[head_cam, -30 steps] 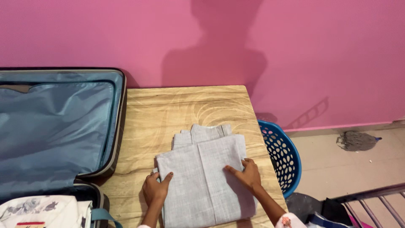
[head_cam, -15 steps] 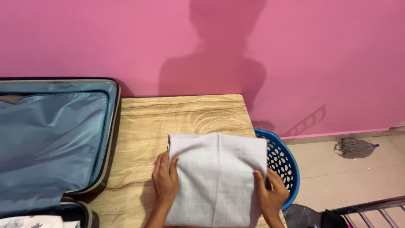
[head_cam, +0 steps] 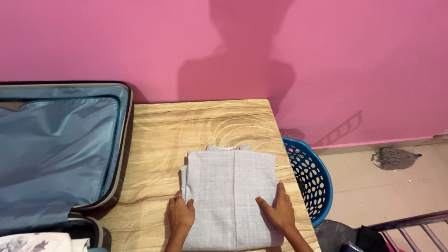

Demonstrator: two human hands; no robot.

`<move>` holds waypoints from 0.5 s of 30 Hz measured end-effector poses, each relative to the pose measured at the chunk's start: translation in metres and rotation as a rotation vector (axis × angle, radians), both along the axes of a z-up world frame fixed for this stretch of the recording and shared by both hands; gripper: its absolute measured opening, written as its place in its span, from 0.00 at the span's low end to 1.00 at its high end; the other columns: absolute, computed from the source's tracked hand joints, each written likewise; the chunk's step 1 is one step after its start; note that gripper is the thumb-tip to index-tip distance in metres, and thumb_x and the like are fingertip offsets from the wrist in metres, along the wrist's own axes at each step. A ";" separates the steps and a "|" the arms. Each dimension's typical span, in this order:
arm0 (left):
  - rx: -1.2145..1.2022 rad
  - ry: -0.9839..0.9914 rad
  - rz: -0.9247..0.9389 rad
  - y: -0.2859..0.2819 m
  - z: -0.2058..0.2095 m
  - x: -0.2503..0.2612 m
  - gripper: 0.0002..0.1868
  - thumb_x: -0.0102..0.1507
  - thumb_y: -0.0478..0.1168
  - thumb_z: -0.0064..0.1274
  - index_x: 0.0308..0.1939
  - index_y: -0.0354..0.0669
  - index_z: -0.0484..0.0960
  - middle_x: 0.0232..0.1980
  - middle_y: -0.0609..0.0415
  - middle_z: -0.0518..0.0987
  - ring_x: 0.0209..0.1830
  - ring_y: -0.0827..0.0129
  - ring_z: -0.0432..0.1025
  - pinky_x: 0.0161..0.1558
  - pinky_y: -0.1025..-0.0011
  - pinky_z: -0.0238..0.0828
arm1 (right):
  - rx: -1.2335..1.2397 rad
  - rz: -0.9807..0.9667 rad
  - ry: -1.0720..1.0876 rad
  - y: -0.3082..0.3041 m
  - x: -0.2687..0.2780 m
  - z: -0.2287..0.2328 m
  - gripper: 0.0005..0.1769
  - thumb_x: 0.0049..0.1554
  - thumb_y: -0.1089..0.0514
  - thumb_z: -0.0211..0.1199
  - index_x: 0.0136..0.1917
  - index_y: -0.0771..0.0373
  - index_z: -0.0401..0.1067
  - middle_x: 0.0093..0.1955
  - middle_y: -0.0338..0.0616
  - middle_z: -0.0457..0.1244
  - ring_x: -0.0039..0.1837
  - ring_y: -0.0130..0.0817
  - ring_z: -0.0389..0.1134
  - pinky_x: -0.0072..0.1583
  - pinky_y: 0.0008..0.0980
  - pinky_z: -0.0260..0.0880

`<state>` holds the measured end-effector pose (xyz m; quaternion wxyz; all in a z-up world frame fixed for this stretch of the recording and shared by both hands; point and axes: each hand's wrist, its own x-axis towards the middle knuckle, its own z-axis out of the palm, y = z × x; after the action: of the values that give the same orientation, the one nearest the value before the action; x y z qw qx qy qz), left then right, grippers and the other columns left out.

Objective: The person folds a pair of trousers and a shirt by hand on a wooden table and places them into an open suitcase.

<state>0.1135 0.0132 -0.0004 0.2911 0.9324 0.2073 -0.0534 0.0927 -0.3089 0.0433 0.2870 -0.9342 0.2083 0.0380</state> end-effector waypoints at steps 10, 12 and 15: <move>-0.403 0.328 0.150 0.020 0.011 -0.015 0.39 0.58 0.68 0.60 0.52 0.34 0.86 0.49 0.38 0.87 0.53 0.51 0.82 0.57 0.62 0.76 | 0.510 -0.187 0.134 0.007 -0.001 0.005 0.54 0.45 0.41 0.75 0.74 0.68 0.55 0.60 0.61 0.69 0.58 0.47 0.75 0.60 0.40 0.77; -0.485 0.299 0.175 0.020 0.012 -0.019 0.37 0.58 0.66 0.59 0.54 0.37 0.85 0.51 0.41 0.87 0.54 0.53 0.81 0.57 0.62 0.75 | 0.694 -0.226 0.152 0.006 0.001 0.000 0.50 0.47 0.46 0.75 0.72 0.73 0.56 0.59 0.63 0.68 0.57 0.47 0.74 0.59 0.41 0.77; -0.586 0.236 0.217 0.021 0.009 -0.025 0.33 0.59 0.63 0.57 0.56 0.41 0.84 0.52 0.44 0.86 0.56 0.55 0.80 0.58 0.62 0.73 | 0.767 -0.200 0.229 0.005 0.002 -0.001 0.46 0.48 0.46 0.74 0.70 0.75 0.62 0.56 0.63 0.70 0.55 0.48 0.75 0.58 0.42 0.78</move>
<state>0.0881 0.0343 0.0087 0.5250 0.7689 0.3136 -0.1869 0.0949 -0.3036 0.0425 0.5917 -0.7243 0.2996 0.1887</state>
